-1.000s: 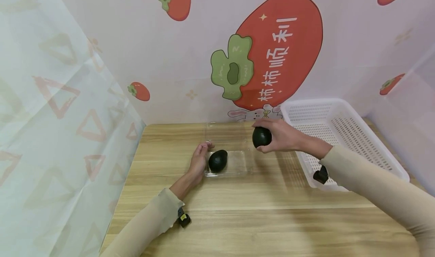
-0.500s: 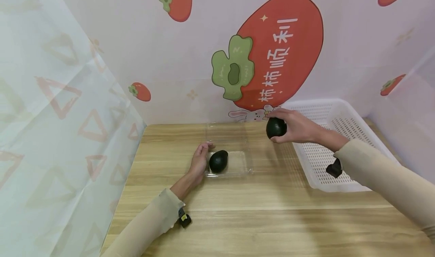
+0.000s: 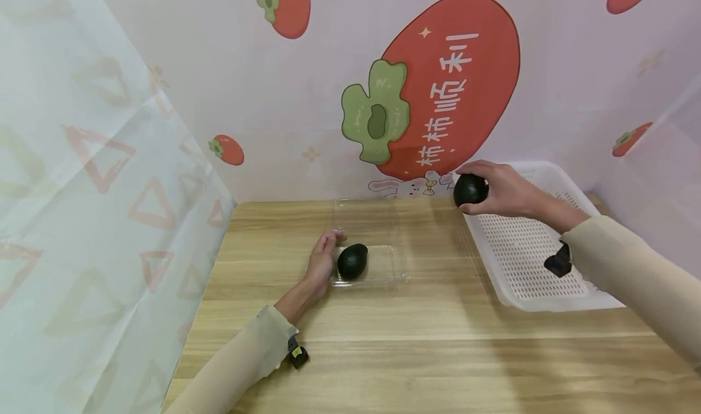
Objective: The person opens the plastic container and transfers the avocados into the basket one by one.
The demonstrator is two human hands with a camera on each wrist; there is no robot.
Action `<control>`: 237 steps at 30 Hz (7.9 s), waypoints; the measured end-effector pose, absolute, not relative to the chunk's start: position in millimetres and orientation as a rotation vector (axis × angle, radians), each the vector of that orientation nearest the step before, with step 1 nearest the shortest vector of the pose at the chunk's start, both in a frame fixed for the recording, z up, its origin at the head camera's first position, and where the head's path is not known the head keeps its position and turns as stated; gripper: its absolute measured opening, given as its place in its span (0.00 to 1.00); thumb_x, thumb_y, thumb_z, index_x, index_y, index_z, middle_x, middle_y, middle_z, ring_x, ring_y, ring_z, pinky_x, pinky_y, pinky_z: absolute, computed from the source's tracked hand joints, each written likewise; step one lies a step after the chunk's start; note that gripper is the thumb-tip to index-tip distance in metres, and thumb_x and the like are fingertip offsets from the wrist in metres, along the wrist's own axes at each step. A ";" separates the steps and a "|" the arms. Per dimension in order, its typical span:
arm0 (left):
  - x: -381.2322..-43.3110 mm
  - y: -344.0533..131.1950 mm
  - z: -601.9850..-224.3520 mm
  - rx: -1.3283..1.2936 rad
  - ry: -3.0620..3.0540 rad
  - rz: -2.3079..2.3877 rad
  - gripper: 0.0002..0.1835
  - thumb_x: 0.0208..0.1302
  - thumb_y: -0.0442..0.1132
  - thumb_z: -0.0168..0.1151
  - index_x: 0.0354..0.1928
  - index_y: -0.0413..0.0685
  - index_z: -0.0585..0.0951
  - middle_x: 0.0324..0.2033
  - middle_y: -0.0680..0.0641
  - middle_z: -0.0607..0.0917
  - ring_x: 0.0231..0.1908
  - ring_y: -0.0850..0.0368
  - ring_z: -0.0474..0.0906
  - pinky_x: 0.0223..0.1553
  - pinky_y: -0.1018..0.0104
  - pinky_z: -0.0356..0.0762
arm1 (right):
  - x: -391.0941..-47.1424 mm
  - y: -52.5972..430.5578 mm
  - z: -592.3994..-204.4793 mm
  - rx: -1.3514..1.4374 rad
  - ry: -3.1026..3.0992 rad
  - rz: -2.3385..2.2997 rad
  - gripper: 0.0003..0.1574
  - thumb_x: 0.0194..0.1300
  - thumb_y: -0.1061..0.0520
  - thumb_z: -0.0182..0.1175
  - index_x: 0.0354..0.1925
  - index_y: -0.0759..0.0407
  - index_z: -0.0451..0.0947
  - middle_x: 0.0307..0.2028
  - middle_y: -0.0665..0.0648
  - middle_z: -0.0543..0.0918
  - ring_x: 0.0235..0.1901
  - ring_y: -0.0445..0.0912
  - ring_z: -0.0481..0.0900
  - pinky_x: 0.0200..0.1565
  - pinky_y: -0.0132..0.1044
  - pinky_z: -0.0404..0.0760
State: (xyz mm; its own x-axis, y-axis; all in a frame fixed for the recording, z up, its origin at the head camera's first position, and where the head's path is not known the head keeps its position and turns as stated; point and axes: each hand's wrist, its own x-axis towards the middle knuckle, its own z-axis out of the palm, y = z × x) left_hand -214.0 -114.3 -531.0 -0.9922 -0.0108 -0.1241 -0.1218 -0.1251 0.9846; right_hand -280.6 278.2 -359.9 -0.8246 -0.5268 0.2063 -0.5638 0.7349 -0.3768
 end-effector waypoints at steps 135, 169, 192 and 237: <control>-214.4 -114.9 -534.0 -0.118 2.053 2.286 0.19 0.87 0.43 0.42 0.63 0.38 0.76 0.63 0.40 0.80 0.74 0.46 0.64 0.81 0.48 0.48 | -318.1 390.7 -449.3 0.429 -3.252 0.528 0.56 0.67 0.38 0.71 0.70 0.81 0.65 0.65 0.85 0.71 0.63 0.78 0.71 0.62 0.73 0.72; -212.5 -114.9 -535.1 -0.087 2.045 2.293 0.19 0.87 0.42 0.41 0.63 0.36 0.75 0.64 0.38 0.78 0.76 0.46 0.61 0.81 0.46 0.45 | -307.7 396.8 -403.5 0.368 -3.155 0.464 0.58 0.66 0.35 0.70 0.74 0.74 0.62 0.71 0.84 0.61 0.68 0.78 0.61 0.64 0.80 0.63; -213.0 -114.2 -532.8 -0.106 2.043 2.298 0.18 0.87 0.41 0.41 0.61 0.38 0.76 0.63 0.39 0.79 0.75 0.46 0.63 0.81 0.47 0.47 | -295.4 356.1 -366.2 0.441 -3.130 0.470 0.60 0.63 0.34 0.72 0.77 0.66 0.61 0.74 0.80 0.60 0.67 0.76 0.65 0.59 0.80 0.71; -211.7 -114.3 -535.6 -0.106 2.061 2.299 0.19 0.87 0.41 0.41 0.63 0.35 0.75 0.64 0.37 0.79 0.73 0.44 0.66 0.81 0.46 0.47 | -258.5 243.4 -356.5 0.967 -2.947 0.379 0.64 0.54 0.34 0.80 0.77 0.58 0.65 0.72 0.66 0.73 0.68 0.64 0.74 0.59 0.68 0.80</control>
State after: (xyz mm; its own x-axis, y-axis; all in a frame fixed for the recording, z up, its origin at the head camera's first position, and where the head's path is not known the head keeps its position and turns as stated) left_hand -211.7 -114.3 -535.6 -0.9963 -0.0067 -0.0856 -0.0844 -0.1091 0.9904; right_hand -258.5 243.4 -356.5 -0.8085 -0.5815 0.0907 -0.5855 0.7792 -0.2235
